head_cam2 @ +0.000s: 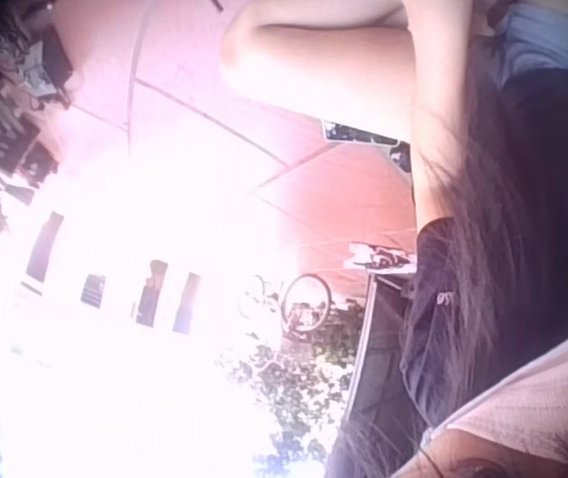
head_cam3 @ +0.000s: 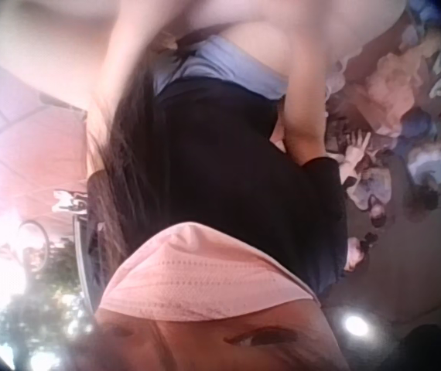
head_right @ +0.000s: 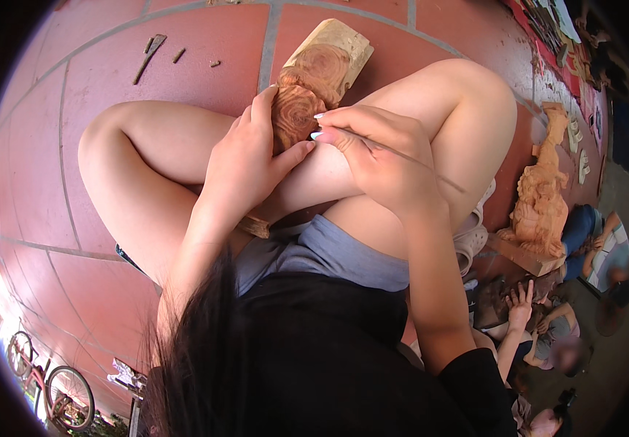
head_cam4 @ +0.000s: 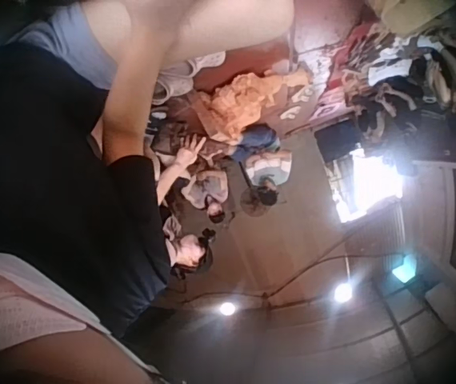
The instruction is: The person carves a wooden figurine using a chisel while sitting cross-legged on the floor. They hold the wood with one hand and use the chisel with the other to shape the piece, rotating it as needed.
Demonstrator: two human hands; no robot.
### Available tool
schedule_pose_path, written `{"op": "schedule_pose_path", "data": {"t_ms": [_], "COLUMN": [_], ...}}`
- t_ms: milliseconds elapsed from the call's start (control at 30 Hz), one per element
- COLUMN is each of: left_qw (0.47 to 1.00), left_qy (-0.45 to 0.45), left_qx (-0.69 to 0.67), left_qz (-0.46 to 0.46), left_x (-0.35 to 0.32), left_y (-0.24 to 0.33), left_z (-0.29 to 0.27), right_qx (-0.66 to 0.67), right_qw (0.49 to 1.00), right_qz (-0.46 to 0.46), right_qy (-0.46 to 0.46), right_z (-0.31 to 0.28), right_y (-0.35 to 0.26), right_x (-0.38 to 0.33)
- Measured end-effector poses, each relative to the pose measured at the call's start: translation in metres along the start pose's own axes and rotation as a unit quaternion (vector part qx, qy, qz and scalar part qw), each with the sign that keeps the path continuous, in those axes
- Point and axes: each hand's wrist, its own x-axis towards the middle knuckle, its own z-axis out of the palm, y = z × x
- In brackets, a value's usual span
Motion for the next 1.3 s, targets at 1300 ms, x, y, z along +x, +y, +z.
{"op": "schedule_pose_path", "data": {"t_ms": [1300], "left_qw": [1.000], "left_qy": [0.016], "left_qx": [-0.001], "left_qz": [0.006], "left_x": [-0.001], "left_y": [-0.001], "left_z": [0.000], "right_qx": [-0.039], "right_qw": [0.997], "right_qz": [-0.063], "right_qy": [0.029], "right_z": [0.006], "right_y": [0.001], "right_x": [-0.003]}}
